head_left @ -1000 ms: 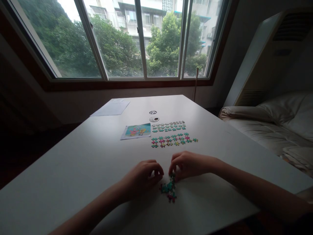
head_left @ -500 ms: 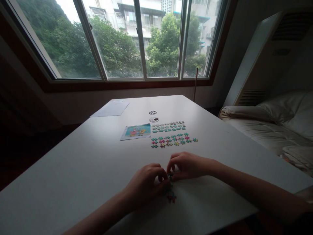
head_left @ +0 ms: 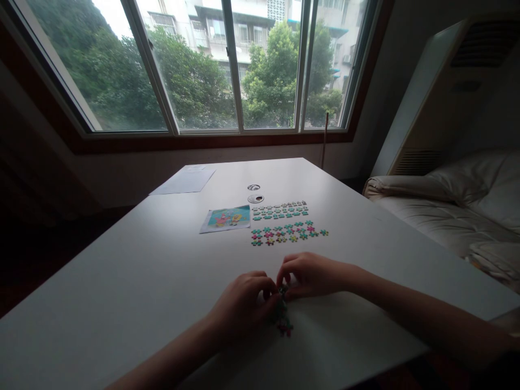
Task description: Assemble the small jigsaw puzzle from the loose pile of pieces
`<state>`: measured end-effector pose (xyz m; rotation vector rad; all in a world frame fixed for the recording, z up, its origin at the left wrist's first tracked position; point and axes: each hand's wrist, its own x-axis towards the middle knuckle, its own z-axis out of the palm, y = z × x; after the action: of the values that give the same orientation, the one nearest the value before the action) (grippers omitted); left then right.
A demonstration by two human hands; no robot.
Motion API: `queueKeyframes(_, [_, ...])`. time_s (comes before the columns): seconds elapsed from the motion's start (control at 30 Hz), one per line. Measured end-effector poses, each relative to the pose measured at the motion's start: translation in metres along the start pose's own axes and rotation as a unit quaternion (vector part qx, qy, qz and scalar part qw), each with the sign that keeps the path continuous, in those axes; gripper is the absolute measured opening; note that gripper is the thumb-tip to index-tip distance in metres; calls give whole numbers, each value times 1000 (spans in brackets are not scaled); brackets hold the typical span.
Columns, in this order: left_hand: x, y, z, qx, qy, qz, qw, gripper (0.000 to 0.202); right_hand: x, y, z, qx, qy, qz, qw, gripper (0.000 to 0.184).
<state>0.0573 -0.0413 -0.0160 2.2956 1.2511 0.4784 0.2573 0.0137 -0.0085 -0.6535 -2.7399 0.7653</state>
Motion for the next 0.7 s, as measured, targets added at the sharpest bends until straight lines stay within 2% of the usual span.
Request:
queueKeyframes(0.23, [2, 0, 0, -35, 8, 2, 999, 14, 1, 0, 0, -1, -1, 4, 1000, 24])
queueKeyframes(0.53, [6, -6, -13, -77, 28, -39, 996, 15, 2, 0, 1, 6, -1, 4, 1000, 28])
queueKeyframes(0.7, [8, -9, -17, -115, 29, -59, 991, 16, 2, -4, 2, 5, 42, 1, 999, 25])
